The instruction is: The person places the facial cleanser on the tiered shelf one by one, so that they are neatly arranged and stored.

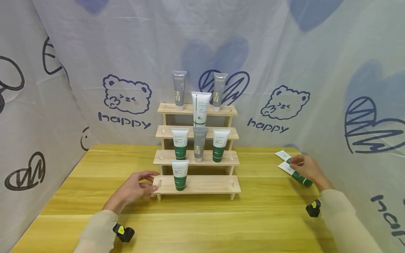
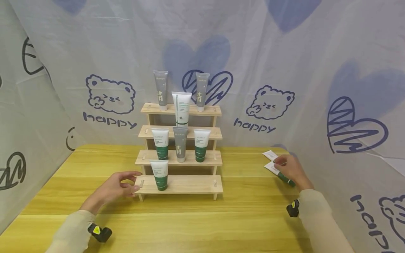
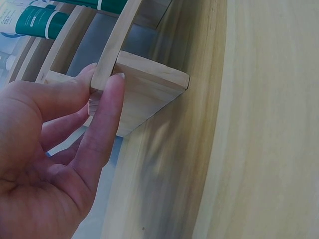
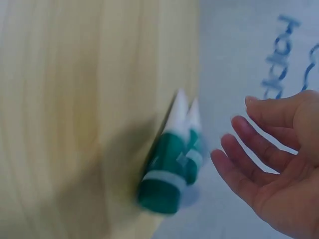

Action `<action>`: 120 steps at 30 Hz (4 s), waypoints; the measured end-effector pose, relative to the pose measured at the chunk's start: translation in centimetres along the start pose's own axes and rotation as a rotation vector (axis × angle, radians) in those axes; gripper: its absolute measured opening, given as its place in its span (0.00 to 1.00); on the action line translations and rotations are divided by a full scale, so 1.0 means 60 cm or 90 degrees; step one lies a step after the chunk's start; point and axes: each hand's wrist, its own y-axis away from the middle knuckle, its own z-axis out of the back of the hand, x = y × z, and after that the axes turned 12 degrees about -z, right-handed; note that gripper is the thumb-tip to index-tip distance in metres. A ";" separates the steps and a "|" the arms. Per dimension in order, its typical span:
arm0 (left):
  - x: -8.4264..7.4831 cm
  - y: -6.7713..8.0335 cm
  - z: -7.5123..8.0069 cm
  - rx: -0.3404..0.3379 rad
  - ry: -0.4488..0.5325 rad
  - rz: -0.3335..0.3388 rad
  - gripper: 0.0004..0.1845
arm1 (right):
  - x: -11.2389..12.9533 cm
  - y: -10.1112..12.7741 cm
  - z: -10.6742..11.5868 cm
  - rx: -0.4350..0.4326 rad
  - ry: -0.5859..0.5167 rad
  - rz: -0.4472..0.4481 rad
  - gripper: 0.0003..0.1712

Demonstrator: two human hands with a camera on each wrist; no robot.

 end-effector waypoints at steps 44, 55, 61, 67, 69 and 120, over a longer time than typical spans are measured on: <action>0.006 0.001 0.001 0.006 0.009 -0.013 0.30 | -0.059 -0.012 -0.009 0.095 0.098 -0.080 0.23; 0.009 -0.001 0.002 0.012 0.014 -0.020 0.30 | -0.024 -0.001 -0.029 0.025 -0.021 -0.081 0.27; 0.006 0.001 0.001 0.016 0.020 -0.023 0.30 | 0.014 0.007 -0.035 0.007 -0.119 -0.076 0.25; 0.007 0.001 0.001 0.020 0.025 -0.029 0.31 | 0.054 0.016 -0.045 0.000 -0.159 -0.073 0.25; 0.006 0.001 0.001 0.021 0.023 -0.028 0.31 | 0.067 0.019 -0.049 0.002 -0.167 -0.079 0.25; 0.000 0.000 0.003 0.015 0.013 -0.024 0.32 | 0.265 0.114 -0.128 0.063 -0.392 0.031 0.22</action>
